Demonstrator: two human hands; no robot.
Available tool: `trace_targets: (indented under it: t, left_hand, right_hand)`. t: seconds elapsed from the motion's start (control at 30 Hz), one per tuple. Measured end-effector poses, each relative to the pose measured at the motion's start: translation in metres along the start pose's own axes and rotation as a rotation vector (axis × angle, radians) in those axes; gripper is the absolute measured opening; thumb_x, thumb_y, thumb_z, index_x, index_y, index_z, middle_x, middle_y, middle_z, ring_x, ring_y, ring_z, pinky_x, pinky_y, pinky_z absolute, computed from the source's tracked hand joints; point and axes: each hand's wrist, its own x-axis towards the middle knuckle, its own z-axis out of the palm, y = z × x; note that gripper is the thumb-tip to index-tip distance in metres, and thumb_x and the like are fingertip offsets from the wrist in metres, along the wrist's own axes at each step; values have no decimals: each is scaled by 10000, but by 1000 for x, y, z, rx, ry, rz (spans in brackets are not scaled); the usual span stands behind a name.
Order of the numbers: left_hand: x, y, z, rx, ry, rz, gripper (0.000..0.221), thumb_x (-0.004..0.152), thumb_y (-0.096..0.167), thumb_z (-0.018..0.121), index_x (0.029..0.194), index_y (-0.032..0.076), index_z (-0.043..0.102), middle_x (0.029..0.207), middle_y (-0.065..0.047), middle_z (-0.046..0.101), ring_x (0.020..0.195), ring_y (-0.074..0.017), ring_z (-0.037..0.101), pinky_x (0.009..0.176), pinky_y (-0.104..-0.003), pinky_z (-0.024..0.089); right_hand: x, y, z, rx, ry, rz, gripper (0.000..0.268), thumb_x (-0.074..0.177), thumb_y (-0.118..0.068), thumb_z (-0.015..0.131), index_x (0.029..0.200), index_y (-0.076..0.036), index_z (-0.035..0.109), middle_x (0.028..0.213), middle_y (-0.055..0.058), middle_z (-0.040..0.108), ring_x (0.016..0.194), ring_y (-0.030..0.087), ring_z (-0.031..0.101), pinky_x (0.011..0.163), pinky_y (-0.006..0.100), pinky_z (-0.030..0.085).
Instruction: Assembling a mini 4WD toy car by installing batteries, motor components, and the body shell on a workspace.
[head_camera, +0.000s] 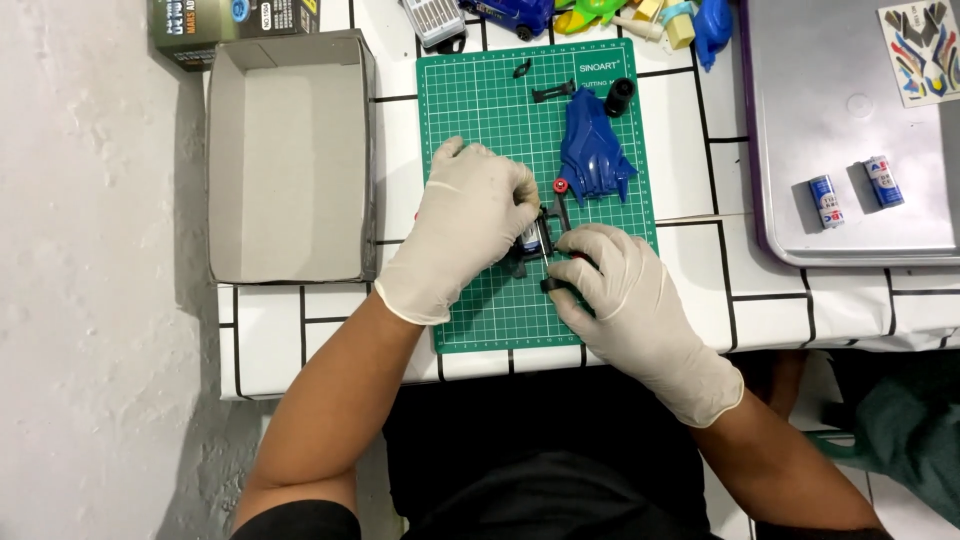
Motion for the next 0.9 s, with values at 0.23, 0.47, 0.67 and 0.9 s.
trace_targets:
  t: [0.23, 0.47, 0.67, 0.9]
  left_hand:
    - [-1, 0, -1, 25, -2, 8, 87, 796, 115, 772, 729, 171, 776, 683, -18, 728, 970, -289, 693, 1168, -623, 203]
    - [0, -3, -1, 32, -4, 23, 90, 802, 126, 773, 727, 176, 773, 690, -15, 730, 975, -290, 692, 1166, -628, 209]
    - [-3, 0, -8, 4, -18, 23, 106, 812, 140, 764, 715, 182, 769, 690, -22, 723, 958, -297, 685, 1164, -615, 220]
    - [-14, 6, -16, -54, -4, 19, 110, 833, 117, 743, 738, 160, 777, 712, -31, 732, 949, -306, 682, 1162, -608, 235]
  right_hand:
    - [0, -1, 3, -11, -6, 28, 264, 873, -130, 770, 1065, -175, 595, 1166, 38, 589, 1200, 302, 620, 869, 433, 518]
    - [1, 0, 1, 34, -23, 59, 237, 899, -146, 758, 1073, -177, 600, 1168, 37, 583, 1206, 307, 616, 869, 432, 506]
    - [5, -5, -9, 93, -30, 114, 211, 910, -120, 748, 1078, -151, 624, 1223, 67, 590, 1205, 318, 623, 894, 440, 506]
    - [11, -12, -22, 275, -5, 201, 201, 919, -33, 726, 1097, -84, 647, 1251, 138, 599, 1177, 379, 648, 926, 464, 540]
